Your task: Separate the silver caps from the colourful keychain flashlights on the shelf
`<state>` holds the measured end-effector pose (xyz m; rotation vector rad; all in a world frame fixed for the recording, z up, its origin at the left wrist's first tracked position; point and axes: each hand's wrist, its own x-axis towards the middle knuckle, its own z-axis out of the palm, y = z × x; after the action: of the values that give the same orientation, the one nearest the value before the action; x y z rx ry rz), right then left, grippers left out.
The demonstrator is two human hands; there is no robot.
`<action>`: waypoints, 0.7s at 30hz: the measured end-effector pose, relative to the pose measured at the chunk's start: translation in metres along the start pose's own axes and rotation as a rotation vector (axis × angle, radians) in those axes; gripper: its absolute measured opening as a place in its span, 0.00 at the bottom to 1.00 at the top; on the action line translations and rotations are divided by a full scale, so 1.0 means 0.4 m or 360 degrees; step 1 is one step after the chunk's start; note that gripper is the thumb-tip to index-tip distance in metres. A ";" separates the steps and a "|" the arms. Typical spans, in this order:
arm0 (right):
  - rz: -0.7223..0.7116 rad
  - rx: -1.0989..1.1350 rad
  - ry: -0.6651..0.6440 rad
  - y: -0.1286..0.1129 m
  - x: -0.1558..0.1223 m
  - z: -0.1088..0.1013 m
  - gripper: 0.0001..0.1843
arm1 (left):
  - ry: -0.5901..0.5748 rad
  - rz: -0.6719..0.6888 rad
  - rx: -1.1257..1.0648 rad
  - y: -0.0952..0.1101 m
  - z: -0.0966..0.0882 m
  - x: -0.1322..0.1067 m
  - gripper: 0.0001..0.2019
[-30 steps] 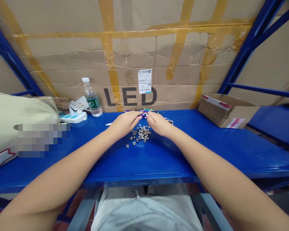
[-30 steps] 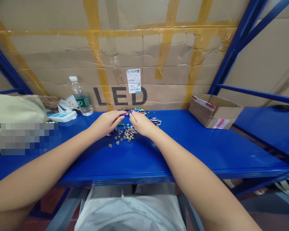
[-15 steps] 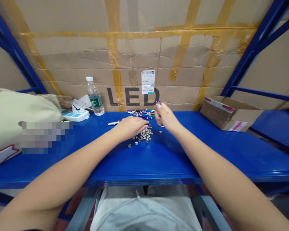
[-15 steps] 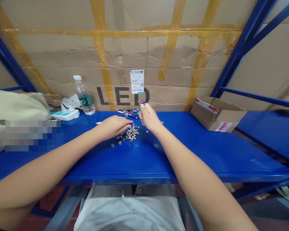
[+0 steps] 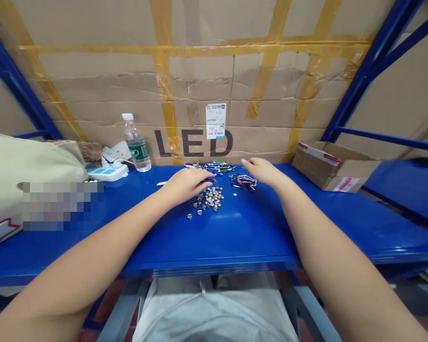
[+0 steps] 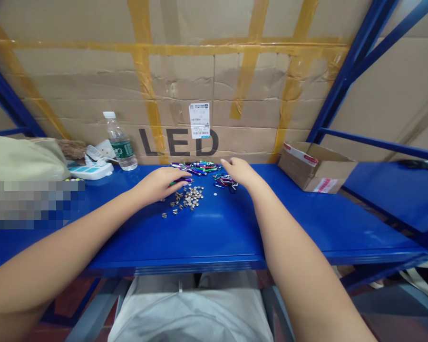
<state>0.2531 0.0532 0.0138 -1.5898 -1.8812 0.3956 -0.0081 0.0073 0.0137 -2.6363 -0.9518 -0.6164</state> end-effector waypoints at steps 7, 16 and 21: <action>-0.0031 0.1145 -0.1071 -0.126 -0.094 0.091 0.23 | 0.0241 0.0131 -0.0037 -0.008 0.019 -0.002 0.11; 0.0573 0.1611 -0.1132 -0.156 -0.098 0.110 0.19 | 0.0273 0.0267 0.0321 0.008 0.014 -0.006 0.18; 0.0468 0.1608 -0.1062 -0.156 -0.098 0.113 0.19 | 0.0317 0.0263 0.0309 0.011 0.017 -0.005 0.17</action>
<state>0.1788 0.0093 0.0065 -1.0400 -1.3951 1.8394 -0.0045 0.0056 0.0064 -2.3993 -0.6912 -0.6927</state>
